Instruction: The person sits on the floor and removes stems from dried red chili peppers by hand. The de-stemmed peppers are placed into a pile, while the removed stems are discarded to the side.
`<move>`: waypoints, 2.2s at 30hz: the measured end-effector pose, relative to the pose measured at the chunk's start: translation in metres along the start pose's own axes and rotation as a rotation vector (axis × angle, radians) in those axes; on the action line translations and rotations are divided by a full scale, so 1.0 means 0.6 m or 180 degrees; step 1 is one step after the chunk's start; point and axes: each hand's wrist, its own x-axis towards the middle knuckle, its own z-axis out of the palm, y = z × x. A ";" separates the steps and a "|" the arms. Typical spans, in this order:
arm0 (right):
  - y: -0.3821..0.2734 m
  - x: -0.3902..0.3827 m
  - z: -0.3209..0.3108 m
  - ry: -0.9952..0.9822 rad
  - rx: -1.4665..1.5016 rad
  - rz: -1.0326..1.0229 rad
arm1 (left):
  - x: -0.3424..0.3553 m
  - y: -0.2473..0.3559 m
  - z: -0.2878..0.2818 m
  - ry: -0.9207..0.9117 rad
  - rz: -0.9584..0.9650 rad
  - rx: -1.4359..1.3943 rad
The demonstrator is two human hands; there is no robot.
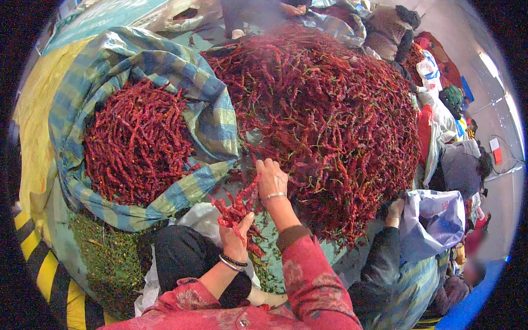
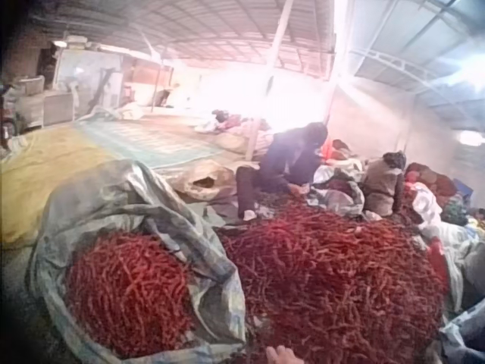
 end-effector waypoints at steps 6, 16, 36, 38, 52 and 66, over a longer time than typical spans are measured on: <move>0.007 -0.001 0.043 -0.0360 -0.0382 -0.0245 | 0.016 -0.011 -0.009 -0.0006 -0.0005 -0.0054; 0.043 -0.035 -0.160 0.0753 0.2177 0.0908 | 0.021 -0.001 -0.011 0.0116 0.0354 -0.0079; 0.029 -0.172 -0.126 -0.0741 0.4323 0.2018 | 0.004 -0.010 0.003 -0.1354 -0.0358 0.0100; 0.019 -0.177 -0.121 -0.0399 0.3639 0.1722 | 0.005 -0.014 0.003 -0.1479 -0.0541 0.0122; 0.093 -0.209 -0.020 0.0125 0.2700 0.1537 | -0.031 -0.002 -0.009 -0.1500 -0.0811 0.0653; 0.003 -0.040 -0.008 -0.0398 0.0015 0.0357 | 0.004 0.020 -0.005 0.0150 -0.0223 -0.0086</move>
